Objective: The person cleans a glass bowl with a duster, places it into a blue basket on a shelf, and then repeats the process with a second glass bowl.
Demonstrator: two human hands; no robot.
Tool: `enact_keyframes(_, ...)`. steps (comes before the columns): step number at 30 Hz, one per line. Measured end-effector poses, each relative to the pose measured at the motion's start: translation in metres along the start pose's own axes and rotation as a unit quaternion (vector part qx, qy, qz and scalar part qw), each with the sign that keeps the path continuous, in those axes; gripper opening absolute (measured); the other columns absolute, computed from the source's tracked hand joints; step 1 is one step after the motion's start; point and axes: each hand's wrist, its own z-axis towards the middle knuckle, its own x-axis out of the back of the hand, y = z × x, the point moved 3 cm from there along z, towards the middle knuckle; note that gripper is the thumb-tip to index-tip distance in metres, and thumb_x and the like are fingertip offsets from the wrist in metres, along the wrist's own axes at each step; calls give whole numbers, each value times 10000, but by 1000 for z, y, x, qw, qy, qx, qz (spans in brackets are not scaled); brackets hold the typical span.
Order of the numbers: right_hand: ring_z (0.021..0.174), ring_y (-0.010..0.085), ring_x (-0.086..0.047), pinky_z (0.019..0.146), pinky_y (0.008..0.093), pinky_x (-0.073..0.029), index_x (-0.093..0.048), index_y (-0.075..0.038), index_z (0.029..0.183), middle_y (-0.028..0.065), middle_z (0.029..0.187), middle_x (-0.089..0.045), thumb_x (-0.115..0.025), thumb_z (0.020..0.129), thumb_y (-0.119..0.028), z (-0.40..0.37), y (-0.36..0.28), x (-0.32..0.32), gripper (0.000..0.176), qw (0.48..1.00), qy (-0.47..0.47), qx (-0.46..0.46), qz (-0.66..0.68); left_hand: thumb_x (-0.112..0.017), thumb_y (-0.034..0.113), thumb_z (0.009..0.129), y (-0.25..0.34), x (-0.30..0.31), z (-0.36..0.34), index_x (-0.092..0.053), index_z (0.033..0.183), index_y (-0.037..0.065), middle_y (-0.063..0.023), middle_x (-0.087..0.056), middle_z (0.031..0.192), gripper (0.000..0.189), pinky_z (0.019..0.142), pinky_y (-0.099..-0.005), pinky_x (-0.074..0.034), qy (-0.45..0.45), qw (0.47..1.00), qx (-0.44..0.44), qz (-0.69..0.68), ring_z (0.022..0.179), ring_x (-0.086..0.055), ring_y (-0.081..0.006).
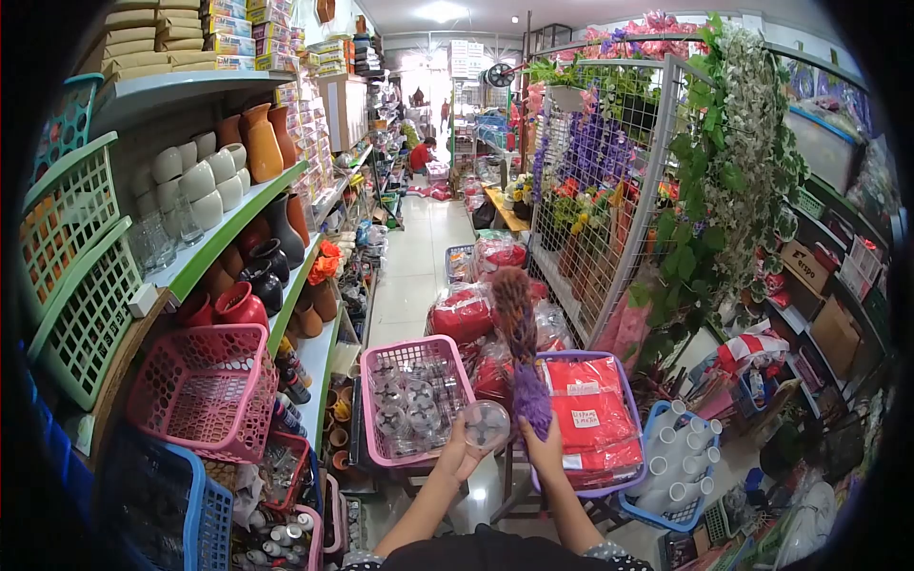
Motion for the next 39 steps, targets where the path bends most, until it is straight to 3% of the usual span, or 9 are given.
enact_keyframes(5,862,144,-572,793,309,-451,-515,-3,1185,103,968,-623,-667,811,-261,-21,-11,53,479,989,-145,7,15,-323,422,960,0,30,11,-394,1281,102,-123,-487,1240,459,953,-482,-427,-7,995,8,-97,1106,-515,-295)
enact_keyframes(7,851,183,-617,799,311,-459,-557,-25,1153,154,912,-645,-681,760,-283,-32,-7,75,486,934,-315,6,-168,-341,459,941,6,34,13,-434,1244,98,-92,-525,1207,481,952,-462,-427,-4,997,-50,-59,1114,-513,-281)
enact_keyframes(13,788,362,-614,705,409,-483,-574,-101,1154,223,823,-620,-658,666,-265,-55,-16,107,522,920,-66,-13,-386,-322,406,954,0,17,3,-405,1259,80,-84,-488,1249,454,948,-515,-414,25,996,9,-84,1127,-496,-297)
enact_keyframes(16,784,370,-604,692,434,-473,-589,-103,1130,218,815,-620,-641,667,-237,-62,0,113,484,955,-192,17,-226,-354,433,944,4,10,6,-344,1302,100,-60,-464,1260,489,952,-473,-431,29,999,-38,-22,1121,-503,-263)
enact_keyframes(20,775,364,-609,688,422,-476,-603,-129,1116,213,810,-619,-639,664,-247,-73,-40,103,469,920,-85,-30,-382,-385,403,940,10,3,0,-416,1265,107,-100,-501,1231,441,959,-468,-426,-1,996,-28,-84,1121,-505,-257)
enact_keyframes(27,768,372,-602,684,433,-469,-595,-132,1127,213,807,-616,-634,666,-223,-78,-32,97,471,921,-175,16,-348,-400,349,942,5,34,5,-357,1332,201,-89,-441,1316,420,988,-560,-355,-46,942,30,-331,1208,-429,-326)
enact_keyframes(31,778,368,-605,694,430,-468,-591,-142,1135,210,816,-618,-642,657,-249,-72,-24,103,493,941,-33,9,-335,-423,408,921,11,22,-3,-329,1341,285,-90,-380,1366,448,963,-596,-344,-24,984,-28,-177,1209,-424,-346)
enact_keyframes(33,777,368,-606,687,428,-471,-588,-151,1142,206,809,-621,-639,657,-249,-72,-18,104,497,938,-158,0,-309,-425,436,914,17,12,-10,-350,1320,75,-153,-417,1330,548,1015,-577,-303,34,989,-77,-119,1234,-390,-361)
enact_keyframes(39,759,360,-609,683,426,-478,-581,-176,1159,199,782,-620,-642,652,-258,-68,-33,97,517,925,-109,-9,-363,-427,407,919,20,13,-11,-349,1321,67,-147,-404,1342,532,1025,-550,-304,-25,985,-58,-159,1222,-401,-355)
